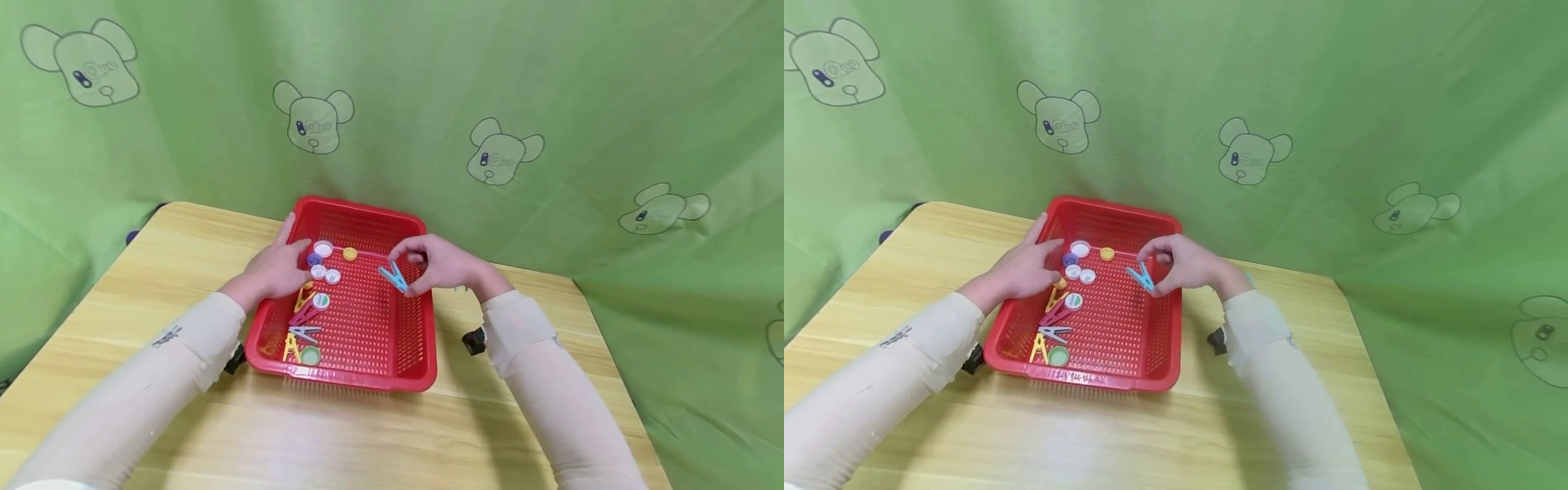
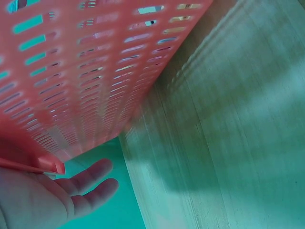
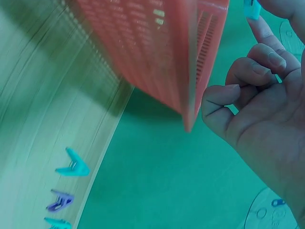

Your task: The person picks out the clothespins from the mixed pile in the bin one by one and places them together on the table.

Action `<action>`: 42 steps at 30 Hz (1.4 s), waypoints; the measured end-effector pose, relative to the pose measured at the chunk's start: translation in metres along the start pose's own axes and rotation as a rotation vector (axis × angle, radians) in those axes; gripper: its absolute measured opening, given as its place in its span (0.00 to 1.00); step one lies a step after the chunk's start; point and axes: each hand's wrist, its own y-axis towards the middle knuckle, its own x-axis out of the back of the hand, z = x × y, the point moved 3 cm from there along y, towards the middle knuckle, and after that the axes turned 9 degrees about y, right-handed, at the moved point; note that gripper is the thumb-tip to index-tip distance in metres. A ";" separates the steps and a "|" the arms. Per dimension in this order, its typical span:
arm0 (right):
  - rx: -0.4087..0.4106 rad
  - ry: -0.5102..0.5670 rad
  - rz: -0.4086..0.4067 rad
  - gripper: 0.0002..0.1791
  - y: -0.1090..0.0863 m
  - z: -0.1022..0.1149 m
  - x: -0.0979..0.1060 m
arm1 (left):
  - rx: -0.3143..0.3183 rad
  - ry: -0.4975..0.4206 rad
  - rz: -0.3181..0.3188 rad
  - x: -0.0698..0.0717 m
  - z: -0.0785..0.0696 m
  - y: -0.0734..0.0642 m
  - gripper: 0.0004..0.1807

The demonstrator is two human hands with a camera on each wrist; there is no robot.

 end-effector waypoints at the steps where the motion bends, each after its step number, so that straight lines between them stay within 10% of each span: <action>1: -0.007 0.008 -0.005 0.27 -0.002 -0.001 0.001 | 0.000 -0.004 0.002 0.000 0.000 0.000 0.40; 42: -0.091 0.112 -0.254 0.31 -0.091 -0.103 0.026 | -0.019 -0.020 -0.007 -0.002 0.001 -0.001 0.39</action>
